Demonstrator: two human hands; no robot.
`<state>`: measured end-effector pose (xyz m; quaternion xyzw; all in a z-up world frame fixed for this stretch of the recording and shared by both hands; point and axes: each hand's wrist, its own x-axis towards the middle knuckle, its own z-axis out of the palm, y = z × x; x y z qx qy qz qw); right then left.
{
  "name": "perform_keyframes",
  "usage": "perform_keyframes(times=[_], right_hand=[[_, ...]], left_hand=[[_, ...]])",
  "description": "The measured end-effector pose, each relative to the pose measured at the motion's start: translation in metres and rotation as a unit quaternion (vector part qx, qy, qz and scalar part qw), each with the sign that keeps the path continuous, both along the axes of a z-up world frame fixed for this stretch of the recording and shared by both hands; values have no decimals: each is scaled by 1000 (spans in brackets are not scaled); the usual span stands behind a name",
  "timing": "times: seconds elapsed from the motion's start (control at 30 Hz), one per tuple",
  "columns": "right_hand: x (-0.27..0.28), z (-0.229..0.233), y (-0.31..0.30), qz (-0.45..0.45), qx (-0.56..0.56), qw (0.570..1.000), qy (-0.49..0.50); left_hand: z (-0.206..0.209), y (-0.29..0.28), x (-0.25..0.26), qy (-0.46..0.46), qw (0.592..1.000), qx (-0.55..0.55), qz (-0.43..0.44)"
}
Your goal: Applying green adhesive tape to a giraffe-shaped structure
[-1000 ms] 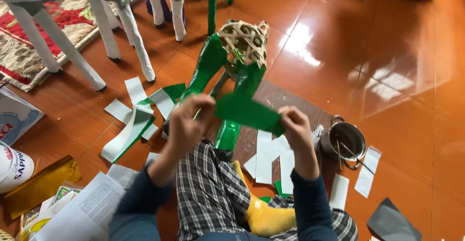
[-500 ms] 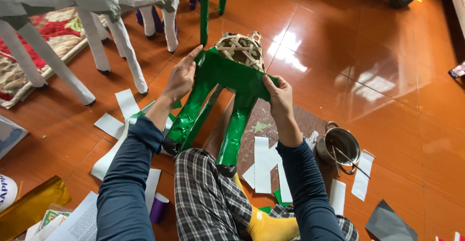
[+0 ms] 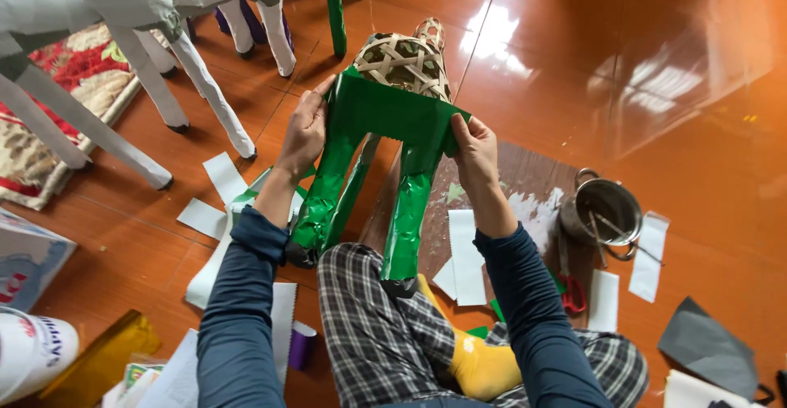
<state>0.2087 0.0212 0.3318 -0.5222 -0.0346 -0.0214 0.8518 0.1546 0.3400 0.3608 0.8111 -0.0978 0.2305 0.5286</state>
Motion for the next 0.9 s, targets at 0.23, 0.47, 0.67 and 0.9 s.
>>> perform_keyframes(times=[0.23, 0.47, 0.67, 0.9], right_hand=[[5, 7, 6, -8, 30, 1000, -7], [21, -19, 19, -57, -38, 996, -61], [19, -32, 34, -161, -74, 976, -126], [-5, -24, 46, -151, -72, 972, -168]], left_hand=[[-3, -2, 3, -6, 1000, -8, -11], [-5, -1, 4, 76, 993, -74, -58], [-11, 3, 2, 178, 940, -234, -176], [-81, 32, 31, 250, 831, -413, -276]])
